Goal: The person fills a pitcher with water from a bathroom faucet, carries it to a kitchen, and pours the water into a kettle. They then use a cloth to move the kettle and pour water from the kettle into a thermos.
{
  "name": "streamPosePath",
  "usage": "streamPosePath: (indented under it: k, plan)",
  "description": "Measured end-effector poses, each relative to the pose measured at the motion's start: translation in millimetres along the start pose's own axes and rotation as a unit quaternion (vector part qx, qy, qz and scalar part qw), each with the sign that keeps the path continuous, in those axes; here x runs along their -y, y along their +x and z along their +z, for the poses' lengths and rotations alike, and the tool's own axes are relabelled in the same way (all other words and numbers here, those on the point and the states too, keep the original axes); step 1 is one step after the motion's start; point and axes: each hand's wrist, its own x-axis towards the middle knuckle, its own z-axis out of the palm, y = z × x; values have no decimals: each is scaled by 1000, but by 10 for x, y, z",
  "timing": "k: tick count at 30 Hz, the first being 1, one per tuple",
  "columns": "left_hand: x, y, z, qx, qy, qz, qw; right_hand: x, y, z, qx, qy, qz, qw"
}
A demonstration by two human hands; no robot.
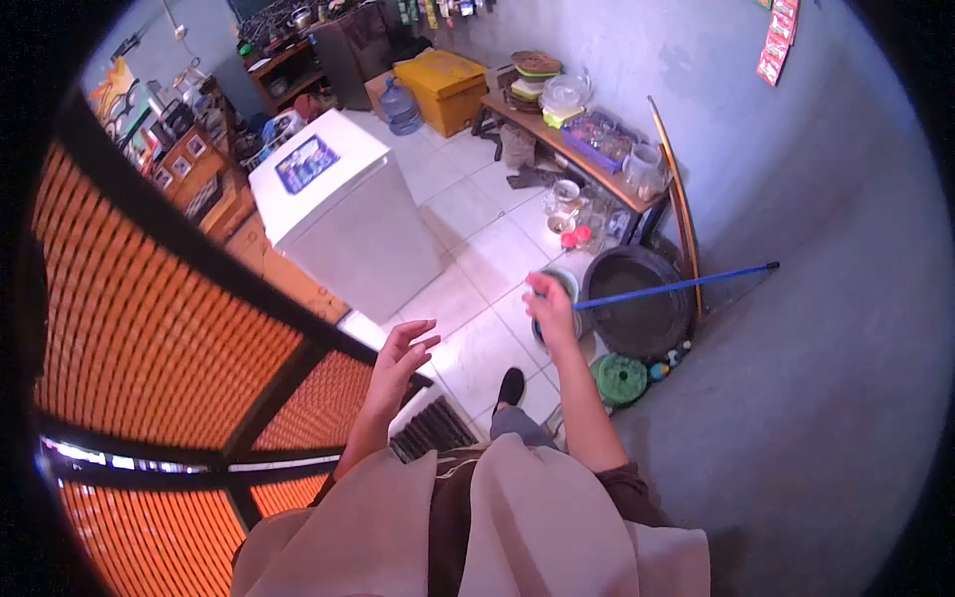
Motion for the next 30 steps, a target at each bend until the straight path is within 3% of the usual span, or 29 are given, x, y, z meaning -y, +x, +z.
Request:
streamPosePath:
  k: [5,8,13,16,21,22,23,25,30]
  plan:
    - [-349,1294,31,3,13,-10,1000,223,620,-166,-1,-28,67,997]
    - [-458,1901,-24,38,59,44,997,288,1079,-223,-30,-45,79,995]
    - [-357,2739,-188,15,57,2,998,331,1870,-209,-68,-61,84,992]
    - [-100,3366,-314,-7,72,-87,994,266,2388,-236,-71,-65,65,993]
    - [62,4711,-323,65,87,-155,982,136,3279,-370,-170,-121,47,977]
    - [104,5021,-304,115,110,-154,975,103,3410,-419,-186,-118,52,974]
    - [131,5479,-282,176,136,-163,961,71,3640,-474,-239,-119,76,961]
    - [196,6010,-164,209,166,-178,947,-14,3934,-651,-289,-120,92,945]
    - [673,7097,320,323,233,-157,904,-436,4283,-1106,-439,-166,50,882]
